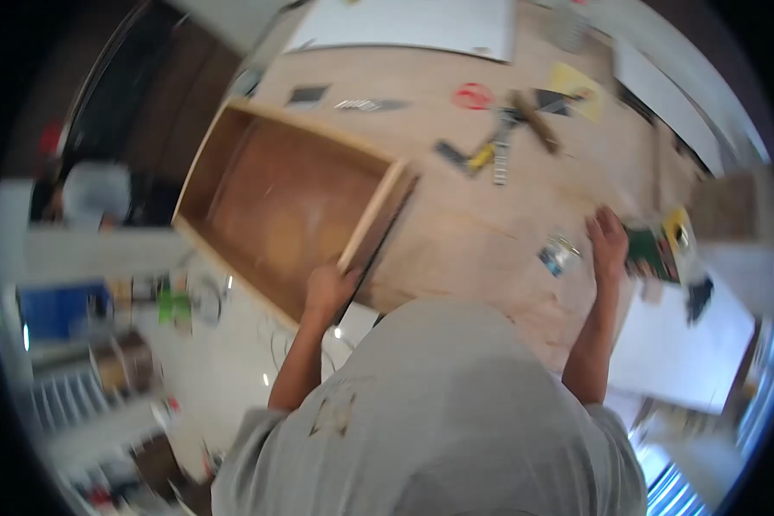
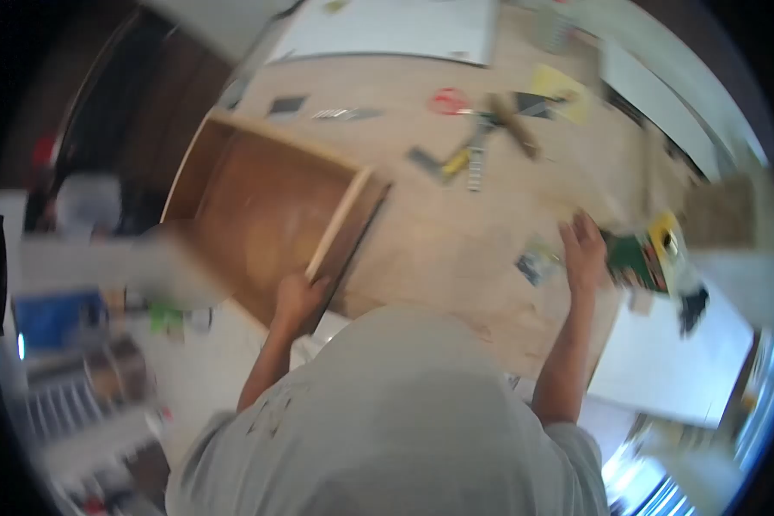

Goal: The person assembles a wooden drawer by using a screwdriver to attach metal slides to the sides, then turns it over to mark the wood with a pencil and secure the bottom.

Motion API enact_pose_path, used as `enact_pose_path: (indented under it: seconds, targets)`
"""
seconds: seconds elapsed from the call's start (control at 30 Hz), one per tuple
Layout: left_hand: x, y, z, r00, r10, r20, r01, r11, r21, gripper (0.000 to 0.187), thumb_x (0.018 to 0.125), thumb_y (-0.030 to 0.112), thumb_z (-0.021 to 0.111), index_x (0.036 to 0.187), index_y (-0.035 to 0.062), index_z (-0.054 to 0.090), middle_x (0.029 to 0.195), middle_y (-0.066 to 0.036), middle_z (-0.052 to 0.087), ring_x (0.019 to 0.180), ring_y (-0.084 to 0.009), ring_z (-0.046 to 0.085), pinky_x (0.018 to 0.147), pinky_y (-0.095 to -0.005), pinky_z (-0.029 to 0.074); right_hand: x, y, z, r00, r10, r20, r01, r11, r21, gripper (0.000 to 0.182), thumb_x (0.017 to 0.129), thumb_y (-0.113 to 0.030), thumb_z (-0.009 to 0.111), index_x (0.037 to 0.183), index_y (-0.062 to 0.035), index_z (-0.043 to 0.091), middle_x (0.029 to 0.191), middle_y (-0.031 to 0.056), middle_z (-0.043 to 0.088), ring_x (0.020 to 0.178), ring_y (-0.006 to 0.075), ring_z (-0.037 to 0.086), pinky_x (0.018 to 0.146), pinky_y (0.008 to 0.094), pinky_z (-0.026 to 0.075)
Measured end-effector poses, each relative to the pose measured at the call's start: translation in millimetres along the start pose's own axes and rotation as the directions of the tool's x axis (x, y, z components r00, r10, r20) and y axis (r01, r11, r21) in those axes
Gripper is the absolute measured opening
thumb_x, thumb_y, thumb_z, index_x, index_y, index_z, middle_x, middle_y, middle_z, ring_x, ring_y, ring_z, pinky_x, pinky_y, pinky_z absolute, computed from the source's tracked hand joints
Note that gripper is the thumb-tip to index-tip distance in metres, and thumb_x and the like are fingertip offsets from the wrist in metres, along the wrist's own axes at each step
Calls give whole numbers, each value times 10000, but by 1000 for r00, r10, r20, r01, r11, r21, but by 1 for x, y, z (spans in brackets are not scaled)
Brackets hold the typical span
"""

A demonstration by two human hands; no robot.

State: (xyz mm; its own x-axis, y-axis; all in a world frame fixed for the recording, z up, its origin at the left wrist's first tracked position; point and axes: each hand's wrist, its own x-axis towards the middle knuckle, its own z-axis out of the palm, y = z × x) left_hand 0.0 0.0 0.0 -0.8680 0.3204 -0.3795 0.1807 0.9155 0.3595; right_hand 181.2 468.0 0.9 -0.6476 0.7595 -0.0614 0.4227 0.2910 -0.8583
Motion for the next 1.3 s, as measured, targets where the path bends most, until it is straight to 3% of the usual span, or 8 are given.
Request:
enact_pose_path:
  seconds: [0.07,0.3,0.5,0.9,1.1,1.2,1.23,1.3]
  targets:
    - [-66,25,15,992,-122,34,122,992,-11,454,828,312,675,1184,37,622,968,-247,681,951,-426,643,872,-487,494,-13,23,-33,988,35,149,-23,996,-87,529,871,-199,688,1300,74,541,1252,216,626,1163,266,613,997,350,468]
    - [5,-45,-24,997,-76,2,76,996,48,402,833,301,670,1135,38,635,932,-252,677,917,-424,648,820,-494,508,-29,-9,141,839,-83,538,36,995,97,497,856,-178,726,1284,24,572,1207,158,659,1118,230,639,921,353,517]
    - [0,-33,-24,995,-91,-51,91,996,-8,437,839,295,666,1142,-16,619,919,-289,666,909,-437,647,819,-498,506,-12,-37,146,878,-148,455,169,986,-7,480,834,-219,730,1234,15,603,1153,187,676,1081,275,659,896,364,520]
    - [5,-36,-24,996,-94,-10,93,996,-9,429,852,317,653,1115,-21,624,898,-285,663,885,-448,644,799,-505,504,-7,5,171,890,6,457,-53,995,88,472,822,-205,722,1202,53,610,1129,198,684,1067,295,668,917,358,521]
    - [13,-29,-30,986,-148,81,152,988,-37,427,853,353,655,1138,35,636,937,-249,683,918,-419,655,836,-495,506,146,37,163,950,-307,61,312,914,-259,300,886,-218,639,1085,1,688,1054,219,691,1010,352,667,894,383,512]
    - [15,-28,-37,971,-209,118,213,977,-21,439,848,367,668,1151,51,637,961,-241,682,924,-419,651,832,-488,510,251,34,156,968,-158,197,209,940,-271,375,904,-170,606,1245,-15,617,1211,193,652,1153,337,605,1001,421,451]
    - [13,-25,-41,973,-205,104,211,976,-50,449,844,379,678,1150,53,638,968,-242,681,918,-426,650,824,-489,511,304,70,164,883,-413,222,469,798,-378,404,892,-145,612,1269,-1,595,1289,203,607,1243,344,542,1048,415,413]
    - [13,-33,-37,972,-187,140,196,979,-49,423,856,354,665,1165,68,631,998,-223,681,951,-404,646,854,-479,505,348,43,178,868,-377,325,497,677,-543,445,861,-88,598,1287,35,562,1311,236,574,1275,372,500,1089,423,374]
